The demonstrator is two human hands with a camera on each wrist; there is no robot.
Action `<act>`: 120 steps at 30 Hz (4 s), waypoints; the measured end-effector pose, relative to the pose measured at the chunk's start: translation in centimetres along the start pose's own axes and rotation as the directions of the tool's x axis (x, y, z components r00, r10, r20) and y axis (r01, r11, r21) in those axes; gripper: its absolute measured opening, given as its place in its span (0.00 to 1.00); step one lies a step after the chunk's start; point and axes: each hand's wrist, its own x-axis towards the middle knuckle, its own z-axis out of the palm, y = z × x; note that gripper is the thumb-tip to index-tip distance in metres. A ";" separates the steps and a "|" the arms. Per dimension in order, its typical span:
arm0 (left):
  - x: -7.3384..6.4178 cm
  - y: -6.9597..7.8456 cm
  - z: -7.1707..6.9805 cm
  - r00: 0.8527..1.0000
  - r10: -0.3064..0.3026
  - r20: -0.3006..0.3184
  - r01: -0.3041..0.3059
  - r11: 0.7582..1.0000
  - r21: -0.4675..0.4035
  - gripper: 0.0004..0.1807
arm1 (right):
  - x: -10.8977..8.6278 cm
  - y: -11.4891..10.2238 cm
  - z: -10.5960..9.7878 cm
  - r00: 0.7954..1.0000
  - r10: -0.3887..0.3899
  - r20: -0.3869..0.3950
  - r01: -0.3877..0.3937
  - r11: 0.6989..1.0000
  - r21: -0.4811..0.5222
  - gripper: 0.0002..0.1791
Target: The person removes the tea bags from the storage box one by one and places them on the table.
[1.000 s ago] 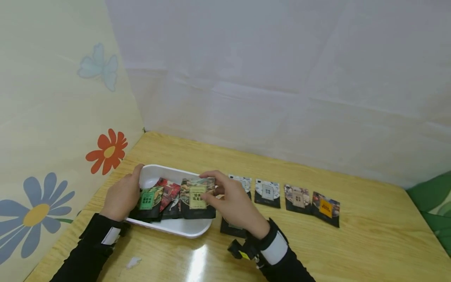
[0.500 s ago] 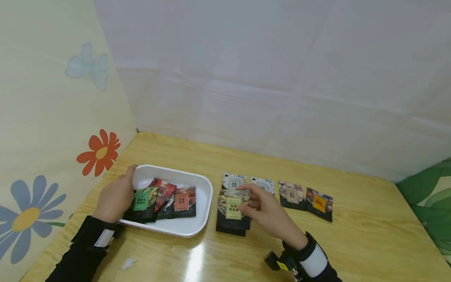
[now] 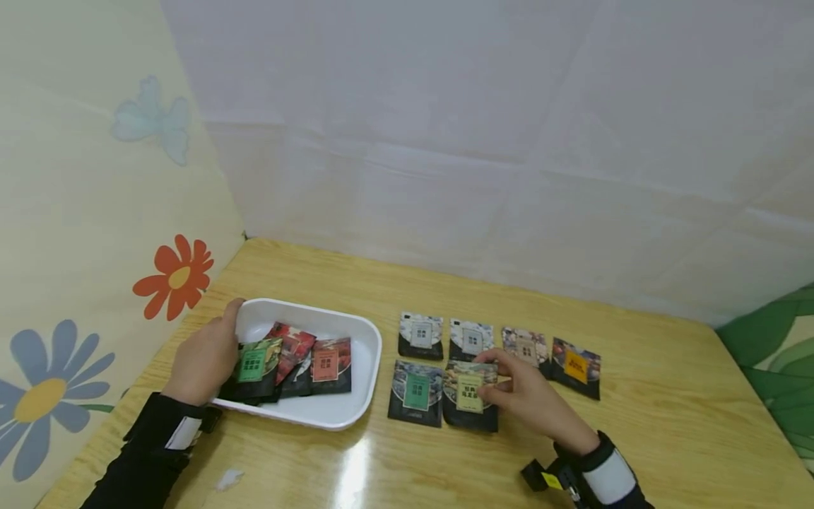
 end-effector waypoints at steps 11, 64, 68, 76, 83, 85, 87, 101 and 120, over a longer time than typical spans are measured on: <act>0.0 0.0 0.1 1.000 -0.004 -0.008 0.005 1.000 0.006 0.30 | 0.9 1.7 -0.2 1.000 0.000 -0.022 -0.003 0.989 -0.145 0.25; 0.2 0.1 0.1 1.000 -0.011 -0.011 0.011 1.000 0.003 0.31 | 0.5 -3.2 4.0 0.969 -0.148 -0.197 0.041 0.885 -0.464 0.13; 0.3 0.1 0.0 1.000 -0.010 -0.013 0.010 1.000 0.006 0.31 | 0.8 -5.0 5.2 0.951 -0.269 -0.149 0.185 0.887 -0.423 0.13; 0.1 0.0 0.1 1.000 -0.003 -0.024 0.003 1.000 0.010 0.30 | 2.0 -8.4 7.6 0.929 -0.356 -0.095 0.307 0.891 -0.334 0.12; 0.0 0.1 0.1 1.000 -0.009 -0.021 0.009 1.000 0.011 0.29 | 4.1 -11.1 10.5 0.934 -0.355 0.029 0.352 0.908 -0.226 0.21; 0.1 0.2 0.1 1.000 -0.012 -0.016 0.012 1.000 0.010 0.29 | 4.9 -11.6 11.4 0.940 -0.335 0.063 0.341 0.912 -0.228 0.23; 0.1 0.2 0.1 1.000 -0.013 -0.011 0.013 1.000 0.012 0.29 | 5.6 -11.9 12.3 0.942 -0.326 0.082 0.336 0.905 -0.262 0.25; 0.1 0.0 0.6 1.000 -0.013 -0.014 0.013 1.000 0.015 0.29 | 9.5 -11.3 16.7 0.930 -0.366 0.003 0.262 0.658 -0.706 0.30; 0.1 0.0 0.3 1.000 -0.025 -0.005 0.025 1.000 0.017 0.29 | 10.2 -10.7 17.4 0.933 -0.359 0.009 0.202 0.503 -0.840 0.25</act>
